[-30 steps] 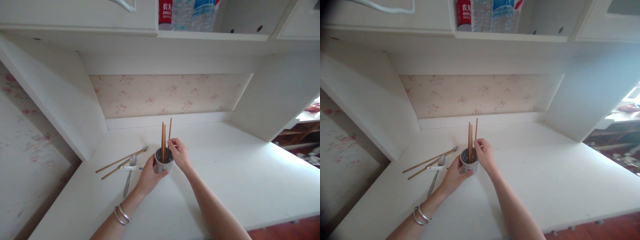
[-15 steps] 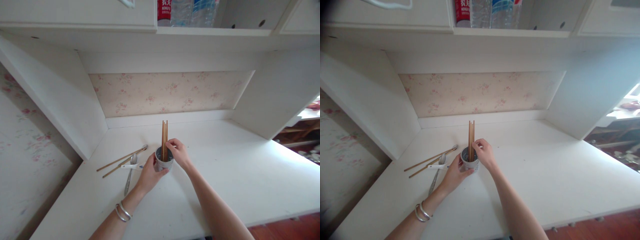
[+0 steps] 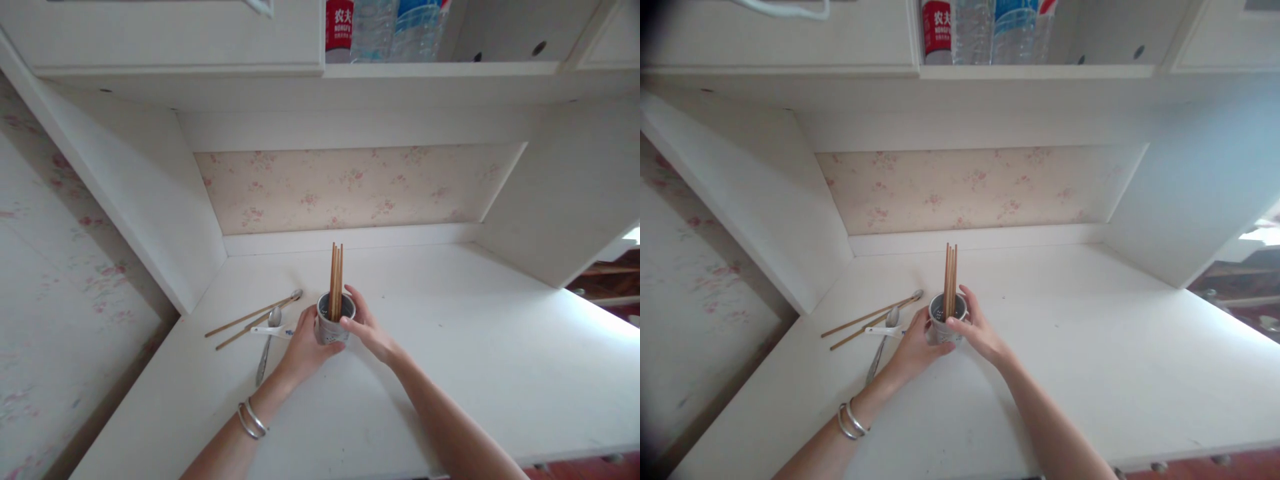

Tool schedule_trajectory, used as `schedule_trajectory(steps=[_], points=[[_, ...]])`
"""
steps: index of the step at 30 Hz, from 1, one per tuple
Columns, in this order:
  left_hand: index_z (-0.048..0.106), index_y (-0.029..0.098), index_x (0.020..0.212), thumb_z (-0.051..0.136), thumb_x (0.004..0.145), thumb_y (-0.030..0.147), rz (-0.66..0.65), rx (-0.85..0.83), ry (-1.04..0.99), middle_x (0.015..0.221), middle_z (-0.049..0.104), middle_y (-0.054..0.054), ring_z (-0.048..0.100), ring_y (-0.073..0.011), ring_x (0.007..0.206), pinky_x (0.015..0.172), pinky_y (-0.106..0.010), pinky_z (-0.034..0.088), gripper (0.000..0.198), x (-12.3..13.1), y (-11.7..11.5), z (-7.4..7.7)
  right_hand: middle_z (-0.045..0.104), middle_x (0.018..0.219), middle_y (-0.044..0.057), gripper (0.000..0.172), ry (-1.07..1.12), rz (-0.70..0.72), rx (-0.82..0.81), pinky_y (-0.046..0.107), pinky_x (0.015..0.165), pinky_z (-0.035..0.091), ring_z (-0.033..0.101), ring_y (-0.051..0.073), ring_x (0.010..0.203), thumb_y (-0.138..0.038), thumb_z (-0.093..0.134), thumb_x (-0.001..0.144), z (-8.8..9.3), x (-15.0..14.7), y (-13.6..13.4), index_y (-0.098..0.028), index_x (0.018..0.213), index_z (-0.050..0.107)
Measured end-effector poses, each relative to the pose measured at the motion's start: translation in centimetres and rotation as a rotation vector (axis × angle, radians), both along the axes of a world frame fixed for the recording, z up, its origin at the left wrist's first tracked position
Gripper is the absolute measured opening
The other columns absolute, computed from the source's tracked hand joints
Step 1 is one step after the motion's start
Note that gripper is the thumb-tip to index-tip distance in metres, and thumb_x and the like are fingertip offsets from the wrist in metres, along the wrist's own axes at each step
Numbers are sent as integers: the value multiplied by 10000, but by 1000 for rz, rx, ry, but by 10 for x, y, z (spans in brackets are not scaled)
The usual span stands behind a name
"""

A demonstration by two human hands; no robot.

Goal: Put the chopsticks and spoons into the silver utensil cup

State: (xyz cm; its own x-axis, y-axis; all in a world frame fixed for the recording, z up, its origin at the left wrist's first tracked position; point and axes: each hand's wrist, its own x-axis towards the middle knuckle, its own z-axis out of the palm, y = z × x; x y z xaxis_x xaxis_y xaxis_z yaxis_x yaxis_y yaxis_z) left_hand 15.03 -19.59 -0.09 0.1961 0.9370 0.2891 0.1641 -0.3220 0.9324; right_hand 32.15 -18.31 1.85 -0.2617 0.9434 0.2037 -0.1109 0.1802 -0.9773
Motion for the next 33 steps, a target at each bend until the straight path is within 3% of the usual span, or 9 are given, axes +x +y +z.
schedule_trajectory(steps=[4,8,10,13,18,23,26,30,33], points=[[439,226,1316,774,620,370,76,130,237,1354,440,-131,416,-299,1254,1042,-448,343,785,-23,-3,18,388,1418,92,883,-15,10,23,457,1071,294,399,258,1287,-398,737,695,-7,4,1,-316,1407,221],[574,224,1144,543,820,403,101,161,454,1135,607,-79,591,-207,999,900,-344,454,371,-70,14,45,373,1429,91,899,-72,-15,42,488,1099,222,349,260,1320,-389,746,688,-10,5,4,-321,1411,216],[637,210,997,469,847,402,143,136,640,995,652,-60,608,-198,889,846,-326,460,296,-98,30,52,387,1418,91,893,-73,-29,47,497,1097,222,361,263,1311,-388,743,690,-11,5,4,-322,1412,222],[654,194,896,450,821,378,208,49,870,948,659,-75,590,-229,897,830,-341,440,285,-138,52,45,413,1399,83,858,-74,-59,55,512,1090,229,373,267,1301,-394,732,698,-9,5,1,-332,1402,246],[645,199,840,468,781,360,107,-25,998,908,657,-89,570,-237,870,809,-329,421,246,-180,66,21,443,1365,81,767,-65,-93,80,491,1075,257,388,253,1288,-412,687,741,-5,7,-1,-333,1381,272],[607,191,814,391,832,339,134,22,1051,879,641,-81,578,-223,828,774,-319,420,263,-199,75,10,453,1331,80,725,-34,-123,83,457,1065,289,392,228,1280,-435,668,755,-6,7,0,-322,1358,281],[593,161,851,351,857,336,242,95,1034,869,624,-97,580,-229,829,783,-333,426,299,-204,85,13,459,1305,79,684,-4,-162,81,442,1043,329,434,220,1235,-455,644,769,-7,7,2,-317,1341,295],[521,104,1153,351,867,357,437,156,873,919,599,-95,585,-219,824,794,-345,451,417,-190,93,38,475,1269,77,597,47,-218,82,418,1001,381,480,211,1163,-473,591,800,-7,9,4,-314,1315,335],[503,135,1207,351,883,403,440,98,635,941,583,-69,591,-178,728,737,-339,481,447,-161,87,66,485,1243,69,559,89,-231,77,398,978,400,490,200,1128,-468,572,814,-8,9,5,-309,1304,353]])
